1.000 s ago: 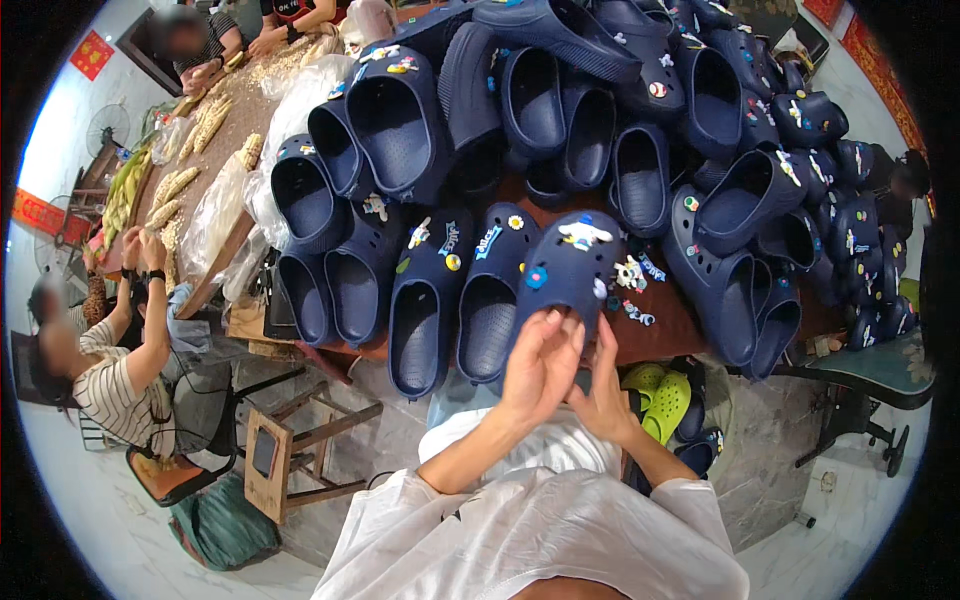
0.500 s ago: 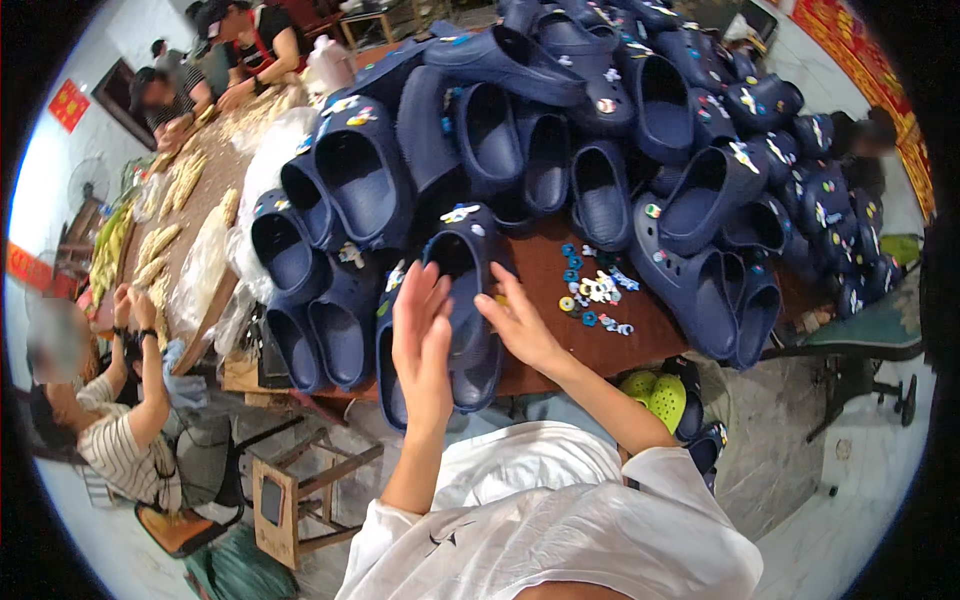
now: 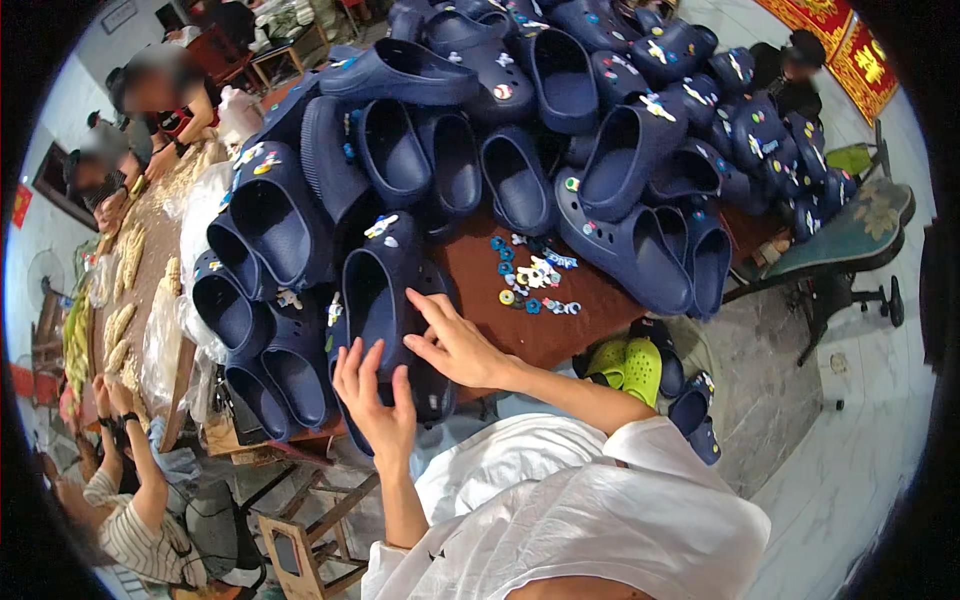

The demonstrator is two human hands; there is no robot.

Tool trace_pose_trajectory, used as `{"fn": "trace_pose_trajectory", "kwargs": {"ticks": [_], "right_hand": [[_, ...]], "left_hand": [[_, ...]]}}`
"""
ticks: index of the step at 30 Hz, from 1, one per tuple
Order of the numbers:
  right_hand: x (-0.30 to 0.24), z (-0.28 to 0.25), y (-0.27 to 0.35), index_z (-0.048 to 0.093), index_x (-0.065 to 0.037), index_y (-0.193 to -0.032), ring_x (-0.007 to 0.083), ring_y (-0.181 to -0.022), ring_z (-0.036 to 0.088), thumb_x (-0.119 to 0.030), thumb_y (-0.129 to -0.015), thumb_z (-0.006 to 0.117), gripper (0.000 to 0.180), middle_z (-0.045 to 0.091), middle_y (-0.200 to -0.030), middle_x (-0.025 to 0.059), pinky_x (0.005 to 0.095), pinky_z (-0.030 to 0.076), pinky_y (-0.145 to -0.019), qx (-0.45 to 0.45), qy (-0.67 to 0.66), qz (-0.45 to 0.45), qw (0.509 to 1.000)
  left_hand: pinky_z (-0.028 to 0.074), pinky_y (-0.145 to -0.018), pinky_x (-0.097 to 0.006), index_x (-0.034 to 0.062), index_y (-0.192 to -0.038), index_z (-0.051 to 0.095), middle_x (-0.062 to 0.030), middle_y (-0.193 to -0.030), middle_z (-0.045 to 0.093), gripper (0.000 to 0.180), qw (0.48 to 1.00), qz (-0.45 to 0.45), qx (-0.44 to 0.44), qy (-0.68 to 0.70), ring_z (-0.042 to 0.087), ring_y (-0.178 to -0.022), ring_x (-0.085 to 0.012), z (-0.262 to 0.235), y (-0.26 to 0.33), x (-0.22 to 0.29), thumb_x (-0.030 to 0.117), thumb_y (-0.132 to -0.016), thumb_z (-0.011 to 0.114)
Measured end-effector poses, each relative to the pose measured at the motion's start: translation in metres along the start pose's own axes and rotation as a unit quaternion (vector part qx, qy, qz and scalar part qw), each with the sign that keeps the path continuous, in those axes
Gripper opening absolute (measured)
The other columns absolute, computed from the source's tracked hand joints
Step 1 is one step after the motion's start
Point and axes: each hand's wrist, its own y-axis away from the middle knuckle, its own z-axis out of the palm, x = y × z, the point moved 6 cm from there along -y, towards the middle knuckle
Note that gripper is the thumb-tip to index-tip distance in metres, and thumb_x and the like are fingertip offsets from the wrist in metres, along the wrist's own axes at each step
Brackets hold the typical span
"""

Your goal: Attaching decorative charms to the holes of rubber clog shoes.

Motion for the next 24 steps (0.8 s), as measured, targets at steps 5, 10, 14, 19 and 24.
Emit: {"fn": "trace_pose_trajectory", "kwargs": {"ticks": [5,10,14,19,24], "right_hand": [[0.005,0.003,-0.002,0.033,0.000,-0.145,0.0228,-0.082,0.064,-0.020,-0.097,0.060,0.059,0.046,-0.121,0.0182,0.0329,0.056,-0.070,0.001,0.030,-0.027,0.999],[0.000,-0.020,0.027,0.049,-0.005,-0.131,0.0242,-0.081,0.065,-0.008,-0.094,0.060,0.039,0.050,-0.117,0.0154,0.0358,0.054,-0.074,0.051,-0.008,-0.031,0.998],[0.026,-0.045,0.076,0.059,-0.007,-0.120,0.0237,-0.090,0.065,-0.003,-0.092,0.058,0.028,0.055,-0.111,0.0121,0.0338,0.054,-0.077,0.116,-0.011,0.023,0.993],[0.065,-0.077,0.163,0.062,-0.005,-0.114,0.0211,-0.092,0.064,-0.001,-0.091,0.057,0.023,0.058,-0.107,0.0103,0.0311,0.054,-0.076,0.219,0.035,0.091,0.971],[0.106,-0.106,0.226,0.058,-0.003,-0.115,0.0180,-0.089,0.060,0.001,-0.091,0.057,0.025,0.057,-0.108,0.0094,0.0288,0.053,-0.072,0.342,0.047,0.177,0.922]], "left_hand": [[0.032,-0.110,-0.049,0.0056,-0.124,0.062,-0.0162,-0.135,0.054,0.040,1.000,-0.001,0.016,0.010,0.043,-0.131,-0.0380,0.002,-0.002,-0.004,0.009,-0.085,0.068],[0.033,-0.109,-0.047,0.0046,-0.127,0.061,-0.0179,-0.139,0.050,0.040,0.999,0.016,0.041,-0.013,0.043,-0.132,-0.0369,0.006,0.006,0.002,0.010,-0.087,0.067],[0.033,-0.110,-0.046,0.0020,-0.127,0.060,-0.0204,-0.142,0.045,0.039,0.995,0.043,0.084,-0.030,0.042,-0.134,-0.0364,0.004,0.020,0.021,0.005,-0.088,0.064],[0.037,-0.107,-0.045,0.0008,-0.121,0.064,-0.0234,-0.138,0.046,0.040,0.991,0.111,-0.004,0.077,0.045,-0.130,-0.0394,0.029,0.062,0.039,-0.003,-0.081,0.063],[0.034,-0.108,-0.048,0.0059,-0.131,0.057,-0.0249,-0.144,0.039,0.052,0.961,0.099,-0.235,0.105,0.039,-0.131,-0.0423,0.089,0.092,0.050,0.004,-0.080,0.068]]}}
